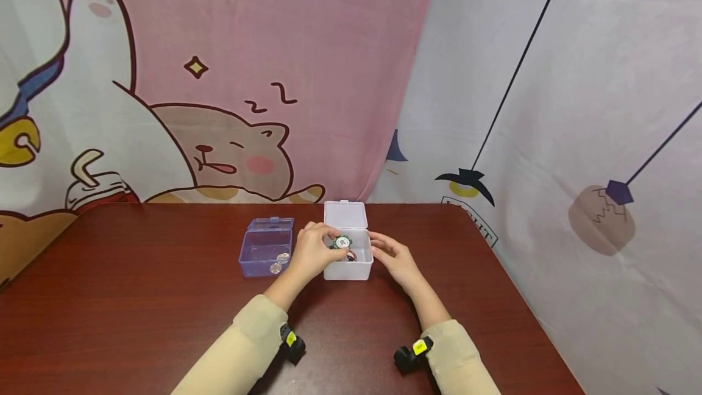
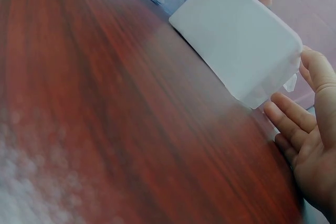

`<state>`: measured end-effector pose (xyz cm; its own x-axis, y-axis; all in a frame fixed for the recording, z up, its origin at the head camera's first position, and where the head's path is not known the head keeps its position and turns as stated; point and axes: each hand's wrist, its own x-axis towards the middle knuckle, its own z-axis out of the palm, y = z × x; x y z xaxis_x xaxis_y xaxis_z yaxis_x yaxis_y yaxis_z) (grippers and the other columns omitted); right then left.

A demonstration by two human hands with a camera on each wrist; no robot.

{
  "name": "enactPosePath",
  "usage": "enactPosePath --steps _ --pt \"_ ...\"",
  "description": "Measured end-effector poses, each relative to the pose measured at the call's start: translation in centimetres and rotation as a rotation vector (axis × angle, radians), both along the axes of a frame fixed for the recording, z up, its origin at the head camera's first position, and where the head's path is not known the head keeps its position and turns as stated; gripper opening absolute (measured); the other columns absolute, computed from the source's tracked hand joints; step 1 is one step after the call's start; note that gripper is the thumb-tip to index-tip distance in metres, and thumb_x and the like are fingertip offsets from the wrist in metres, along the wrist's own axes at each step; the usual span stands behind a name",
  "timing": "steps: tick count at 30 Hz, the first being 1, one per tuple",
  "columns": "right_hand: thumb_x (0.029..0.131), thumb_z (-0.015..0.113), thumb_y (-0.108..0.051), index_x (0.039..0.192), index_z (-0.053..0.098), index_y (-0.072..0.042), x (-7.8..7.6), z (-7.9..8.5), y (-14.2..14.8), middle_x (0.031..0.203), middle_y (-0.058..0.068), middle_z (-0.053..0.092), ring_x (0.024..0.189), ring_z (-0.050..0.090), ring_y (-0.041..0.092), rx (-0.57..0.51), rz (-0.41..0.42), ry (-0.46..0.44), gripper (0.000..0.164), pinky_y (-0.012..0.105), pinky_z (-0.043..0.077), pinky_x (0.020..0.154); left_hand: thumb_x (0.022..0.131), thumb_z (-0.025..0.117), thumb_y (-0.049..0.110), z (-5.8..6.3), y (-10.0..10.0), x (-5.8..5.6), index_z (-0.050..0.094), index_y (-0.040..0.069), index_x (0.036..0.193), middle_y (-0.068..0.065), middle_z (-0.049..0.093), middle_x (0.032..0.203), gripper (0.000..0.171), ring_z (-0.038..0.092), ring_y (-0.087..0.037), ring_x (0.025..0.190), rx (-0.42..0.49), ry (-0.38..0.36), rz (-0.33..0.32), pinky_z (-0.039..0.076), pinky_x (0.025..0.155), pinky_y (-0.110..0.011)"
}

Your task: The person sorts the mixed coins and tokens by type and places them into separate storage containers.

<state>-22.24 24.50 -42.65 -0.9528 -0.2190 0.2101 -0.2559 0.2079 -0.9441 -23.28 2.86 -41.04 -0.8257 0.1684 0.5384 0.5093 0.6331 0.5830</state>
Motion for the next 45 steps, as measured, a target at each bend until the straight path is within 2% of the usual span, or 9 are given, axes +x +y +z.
enactPosePath --steps 9,18,25,33,41,45 --pt "0.095 0.056 -0.002 0.135 0.048 0.007 0.0 0.1 0.0 0.124 0.030 0.055 0.117 0.050 0.042 0.000 0.009 -0.003 0.042 0.022 0.043 0.087 0.060 0.084 0.031 -0.3 0.2 -0.4 0.076 0.013 0.091 0.004 0.066 0.084 0.037 0.047 -0.016 0.079 -0.044 -0.059 0.048 0.034 0.072 -0.034" --pt "0.095 0.057 -0.003 0.135 0.049 0.005 -0.1 -0.2 0.2 0.125 0.029 0.055 0.117 0.050 0.041 0.005 -0.002 -0.016 0.042 0.022 0.043 0.086 0.059 0.083 0.032 -0.6 0.4 -0.5 0.076 0.011 0.090 0.002 0.067 0.084 0.038 0.049 -0.017 0.080 -0.066 -0.046 0.061 0.036 0.071 -0.033" --pt "0.095 0.057 -0.003 0.135 0.049 0.005 -0.1 -0.4 0.3 0.125 0.028 0.055 0.117 0.051 0.039 0.000 0.005 -0.015 0.042 0.023 0.044 0.087 0.063 0.084 0.033 -0.6 0.5 -0.3 0.076 0.009 0.097 0.001 0.067 0.087 0.042 0.051 -0.019 0.085 -0.081 -0.047 0.066 0.036 0.073 -0.035" --pt "0.095 0.058 -0.006 0.135 0.050 0.005 0.0 -0.3 0.3 0.124 0.029 0.056 0.117 0.050 0.039 0.026 0.012 0.003 0.043 0.024 0.043 0.088 0.074 0.081 0.032 -0.7 -0.1 0.3 0.073 0.002 0.103 -0.005 0.067 0.100 0.043 0.051 -0.023 0.093 -0.004 -0.027 -0.006 0.037 0.079 -0.039" --pt "0.095 0.057 -0.004 0.135 0.049 0.005 0.1 0.1 0.1 0.124 0.030 0.056 0.117 0.050 0.041 0.015 0.016 0.008 0.042 0.022 0.043 0.087 0.074 0.083 0.027 0.3 -1.4 1.8 0.071 0.001 0.107 -0.003 0.067 0.098 0.044 0.048 -0.018 0.087 0.082 0.033 -0.114 0.034 0.076 -0.039" --pt "0.095 0.057 -0.004 0.134 0.050 0.005 0.0 0.0 0.2 0.123 0.029 0.056 0.117 0.051 0.040 0.015 0.011 0.006 0.042 0.022 0.043 0.087 0.074 0.083 0.027 0.6 -2.2 2.6 0.071 0.002 0.109 -0.005 0.068 0.100 0.045 0.049 -0.018 0.089 0.111 0.027 -0.157 0.035 0.079 -0.041"
